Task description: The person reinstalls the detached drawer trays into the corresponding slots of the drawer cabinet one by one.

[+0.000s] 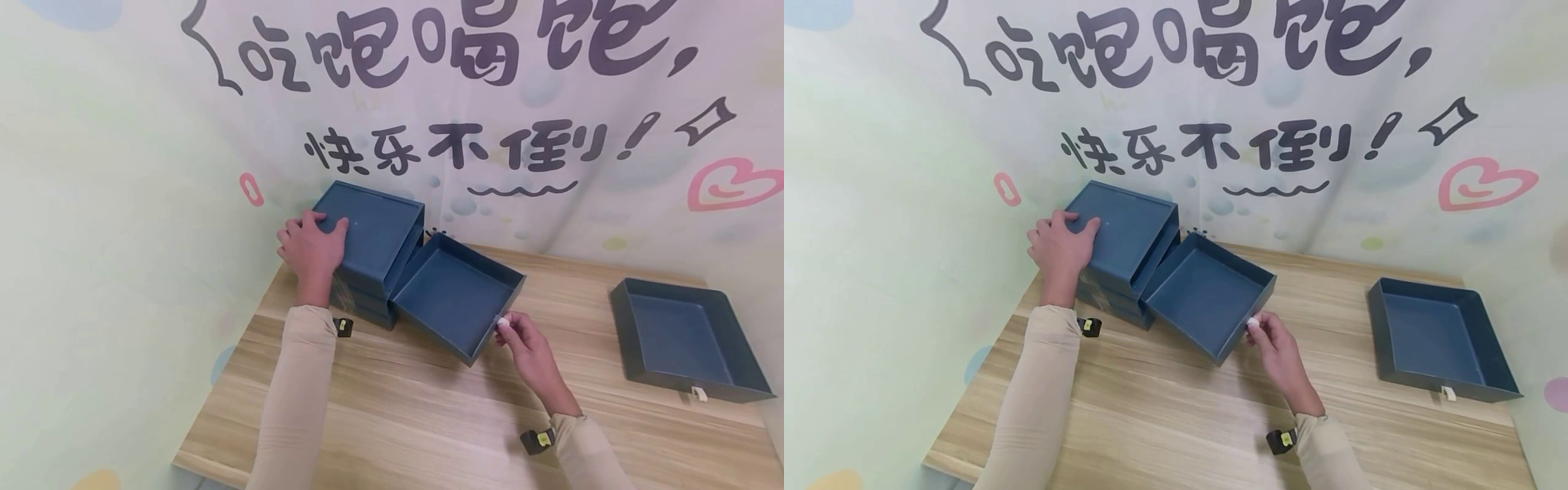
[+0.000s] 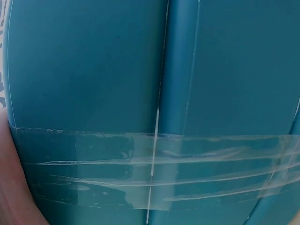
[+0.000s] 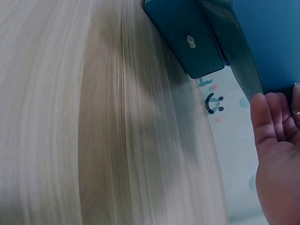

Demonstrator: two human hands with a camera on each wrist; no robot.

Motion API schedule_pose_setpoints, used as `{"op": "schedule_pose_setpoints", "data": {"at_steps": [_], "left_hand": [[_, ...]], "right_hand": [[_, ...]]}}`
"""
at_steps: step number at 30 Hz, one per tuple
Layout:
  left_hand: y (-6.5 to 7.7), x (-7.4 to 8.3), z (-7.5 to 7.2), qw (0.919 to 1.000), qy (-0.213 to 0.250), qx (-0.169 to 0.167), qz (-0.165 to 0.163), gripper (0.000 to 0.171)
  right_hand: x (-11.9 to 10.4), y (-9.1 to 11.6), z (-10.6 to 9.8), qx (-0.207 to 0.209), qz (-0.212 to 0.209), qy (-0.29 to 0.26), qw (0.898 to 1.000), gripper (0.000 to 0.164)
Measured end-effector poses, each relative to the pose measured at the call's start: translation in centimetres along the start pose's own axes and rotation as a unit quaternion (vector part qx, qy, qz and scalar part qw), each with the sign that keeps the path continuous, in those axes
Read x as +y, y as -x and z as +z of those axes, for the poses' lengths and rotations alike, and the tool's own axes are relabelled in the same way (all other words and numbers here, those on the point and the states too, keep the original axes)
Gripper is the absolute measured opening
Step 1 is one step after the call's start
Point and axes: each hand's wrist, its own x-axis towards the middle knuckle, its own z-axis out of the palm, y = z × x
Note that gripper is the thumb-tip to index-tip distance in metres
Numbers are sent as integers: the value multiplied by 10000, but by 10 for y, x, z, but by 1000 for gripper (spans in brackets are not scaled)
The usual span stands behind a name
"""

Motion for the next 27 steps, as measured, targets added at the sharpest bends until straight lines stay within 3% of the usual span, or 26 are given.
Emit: {"op": "schedule_pose_setpoints", "data": {"at_steps": [4, 15, 27], "left_hand": [[0, 0, 0, 10000, -4, 2, 8, 61], [0, -2, 1, 10000, -49, 23, 15, 61], [-1, -1, 2, 10000, -75, 39, 22, 61]], "right_hand": [[-1, -2, 2, -27, 10, -3, 10000, 19], [-4, -9, 6, 16, -184, 658, 9977, 15], [2, -18, 9, 256, -297, 533, 9978, 11]]}}
